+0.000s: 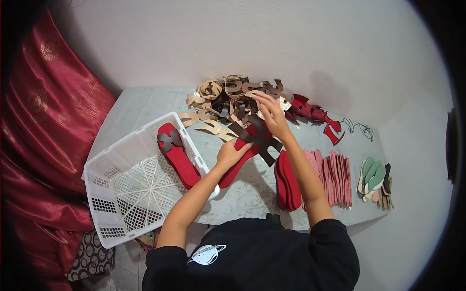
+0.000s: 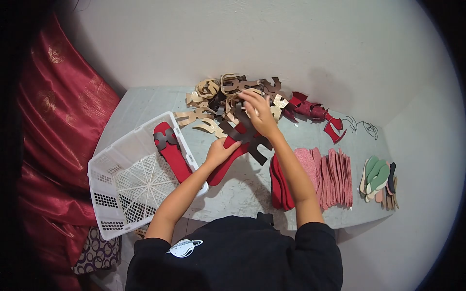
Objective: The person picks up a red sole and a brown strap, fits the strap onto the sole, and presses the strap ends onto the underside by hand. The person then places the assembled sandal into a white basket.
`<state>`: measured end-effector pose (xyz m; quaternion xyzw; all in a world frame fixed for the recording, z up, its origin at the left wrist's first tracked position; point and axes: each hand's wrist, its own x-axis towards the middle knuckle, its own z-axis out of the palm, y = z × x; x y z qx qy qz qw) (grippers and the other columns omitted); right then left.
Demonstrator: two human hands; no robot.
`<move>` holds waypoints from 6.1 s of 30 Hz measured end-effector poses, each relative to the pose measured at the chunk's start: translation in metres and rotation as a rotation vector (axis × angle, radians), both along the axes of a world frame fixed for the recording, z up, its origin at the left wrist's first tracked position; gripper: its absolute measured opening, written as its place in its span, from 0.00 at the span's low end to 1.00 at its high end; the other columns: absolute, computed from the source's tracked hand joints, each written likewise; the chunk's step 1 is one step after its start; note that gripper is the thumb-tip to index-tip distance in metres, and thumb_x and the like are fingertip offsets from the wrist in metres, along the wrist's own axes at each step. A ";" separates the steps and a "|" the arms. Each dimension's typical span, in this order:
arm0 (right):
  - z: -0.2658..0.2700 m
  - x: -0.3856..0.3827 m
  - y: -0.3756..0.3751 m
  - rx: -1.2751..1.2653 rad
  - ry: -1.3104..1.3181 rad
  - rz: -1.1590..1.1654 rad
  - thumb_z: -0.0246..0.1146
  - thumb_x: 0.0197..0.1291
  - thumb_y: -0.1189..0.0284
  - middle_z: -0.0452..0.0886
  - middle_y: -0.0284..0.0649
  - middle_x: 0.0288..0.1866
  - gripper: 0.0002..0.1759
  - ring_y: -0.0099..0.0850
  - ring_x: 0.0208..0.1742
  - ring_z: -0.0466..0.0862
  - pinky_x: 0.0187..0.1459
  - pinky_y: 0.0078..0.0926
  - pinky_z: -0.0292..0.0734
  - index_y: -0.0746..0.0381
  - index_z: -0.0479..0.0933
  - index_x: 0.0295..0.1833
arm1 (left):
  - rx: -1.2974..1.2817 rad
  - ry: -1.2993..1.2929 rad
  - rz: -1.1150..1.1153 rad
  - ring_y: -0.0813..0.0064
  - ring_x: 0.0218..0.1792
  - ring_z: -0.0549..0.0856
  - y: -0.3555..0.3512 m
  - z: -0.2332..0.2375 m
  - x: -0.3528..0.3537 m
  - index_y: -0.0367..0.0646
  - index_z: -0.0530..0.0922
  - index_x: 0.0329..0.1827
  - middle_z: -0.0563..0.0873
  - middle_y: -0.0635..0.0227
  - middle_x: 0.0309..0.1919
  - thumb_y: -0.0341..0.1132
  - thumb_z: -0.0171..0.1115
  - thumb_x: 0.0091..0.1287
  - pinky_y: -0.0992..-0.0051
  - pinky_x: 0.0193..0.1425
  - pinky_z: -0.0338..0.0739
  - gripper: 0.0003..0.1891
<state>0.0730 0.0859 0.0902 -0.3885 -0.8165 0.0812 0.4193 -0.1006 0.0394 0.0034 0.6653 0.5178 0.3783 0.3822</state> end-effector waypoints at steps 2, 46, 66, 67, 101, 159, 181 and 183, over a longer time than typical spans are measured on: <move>-0.015 0.011 -0.004 -0.050 0.426 0.014 0.47 0.68 0.66 0.72 0.39 0.60 0.17 0.30 0.64 0.68 0.66 0.46 0.51 0.56 0.74 0.57 | -0.023 -0.054 0.011 0.66 0.31 0.85 0.003 -0.005 -0.001 0.38 0.82 0.36 0.86 0.59 0.28 0.53 0.63 0.56 0.70 0.38 0.77 0.23; -0.103 0.028 -0.088 -0.694 0.951 -0.137 0.58 0.63 0.64 0.70 0.26 0.23 0.11 0.14 0.25 0.66 0.29 0.13 0.60 0.61 0.73 0.35 | -0.186 -0.476 -0.250 0.79 0.43 0.80 0.000 -0.007 0.004 0.33 0.72 0.51 0.82 0.64 0.44 0.34 0.60 0.64 0.77 0.48 0.74 0.17; -0.060 0.052 -0.157 -0.593 0.987 -0.090 0.57 0.64 0.71 0.69 0.24 0.24 0.07 0.11 0.22 0.64 0.23 0.10 0.56 0.64 0.73 0.42 | -0.044 -0.594 -0.213 0.81 0.40 0.81 -0.070 0.051 0.030 0.32 0.74 0.45 0.83 0.63 0.41 0.31 0.61 0.64 0.80 0.45 0.75 0.12; -0.057 0.052 -0.163 -0.565 0.973 -0.110 0.57 0.64 0.72 0.69 0.24 0.24 0.07 0.11 0.22 0.64 0.23 0.10 0.56 0.64 0.73 0.42 | -0.031 -0.586 -0.196 0.81 0.41 0.81 -0.076 0.052 0.031 0.32 0.74 0.46 0.83 0.63 0.41 0.31 0.61 0.64 0.80 0.45 0.75 0.12; -0.043 0.056 -0.200 -0.761 0.699 -0.106 0.58 0.62 0.71 0.72 0.25 0.28 0.08 0.11 0.30 0.67 0.31 0.11 0.61 0.66 0.74 0.40 | -0.588 -1.063 0.004 0.85 0.29 0.80 -0.113 0.023 0.030 0.35 0.79 0.42 0.83 0.67 0.33 0.51 0.49 0.70 0.85 0.30 0.74 0.24; -0.049 0.053 -0.195 -0.902 0.710 -0.024 0.58 0.63 0.71 0.68 0.23 0.27 0.08 0.10 0.27 0.63 0.27 0.11 0.57 0.65 0.73 0.41 | -0.618 -1.103 -0.027 0.81 0.39 0.83 -0.118 0.018 0.025 0.39 0.77 0.49 0.83 0.67 0.41 0.38 0.57 0.67 0.81 0.40 0.78 0.13; -0.107 0.073 -0.196 -0.610 0.331 -0.456 0.63 0.57 0.70 0.71 0.48 0.53 0.41 0.26 0.38 0.78 0.37 0.22 0.73 0.60 0.48 0.72 | 0.423 0.083 0.062 0.61 0.41 0.82 -0.057 -0.027 0.044 0.42 0.79 0.45 0.83 0.64 0.39 0.26 0.61 0.48 0.68 0.41 0.76 0.18; -0.118 0.072 -0.196 -0.567 0.345 -0.507 0.63 0.56 0.72 0.71 0.49 0.54 0.39 0.30 0.45 0.77 0.45 0.27 0.73 0.61 0.52 0.71 | 0.709 0.182 -0.006 0.61 0.48 0.81 -0.062 -0.041 0.047 0.42 0.79 0.45 0.83 0.64 0.41 0.26 0.61 0.45 0.66 0.46 0.75 0.20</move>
